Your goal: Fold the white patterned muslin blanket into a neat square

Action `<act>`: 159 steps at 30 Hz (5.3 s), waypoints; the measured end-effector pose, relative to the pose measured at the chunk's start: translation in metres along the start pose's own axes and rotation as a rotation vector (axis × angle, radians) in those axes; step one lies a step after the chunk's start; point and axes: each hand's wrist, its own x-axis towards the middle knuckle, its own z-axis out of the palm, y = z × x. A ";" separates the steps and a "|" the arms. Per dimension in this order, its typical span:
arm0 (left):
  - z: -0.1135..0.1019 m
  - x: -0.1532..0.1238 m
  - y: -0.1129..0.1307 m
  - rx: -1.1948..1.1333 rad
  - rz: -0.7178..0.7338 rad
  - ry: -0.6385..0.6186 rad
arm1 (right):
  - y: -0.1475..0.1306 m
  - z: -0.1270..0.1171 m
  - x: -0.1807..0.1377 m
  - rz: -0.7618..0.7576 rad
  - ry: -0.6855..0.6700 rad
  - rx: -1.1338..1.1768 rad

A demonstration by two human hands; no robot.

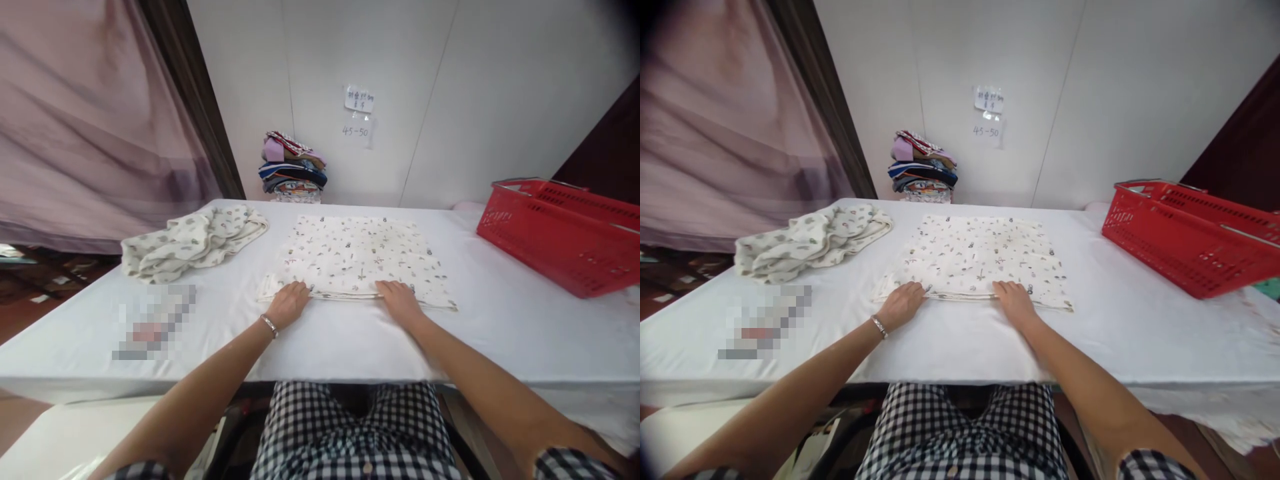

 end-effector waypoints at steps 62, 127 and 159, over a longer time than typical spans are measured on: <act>0.013 0.025 0.041 -0.380 -0.200 0.092 | 0.088 -0.009 -0.079 0.219 0.093 0.134; -0.005 0.056 0.081 -0.404 -0.032 -0.007 | 0.036 0.001 -0.025 -0.098 0.003 0.237; 0.016 0.082 0.110 -0.319 0.129 0.170 | 0.033 0.006 -0.007 -0.111 0.153 0.358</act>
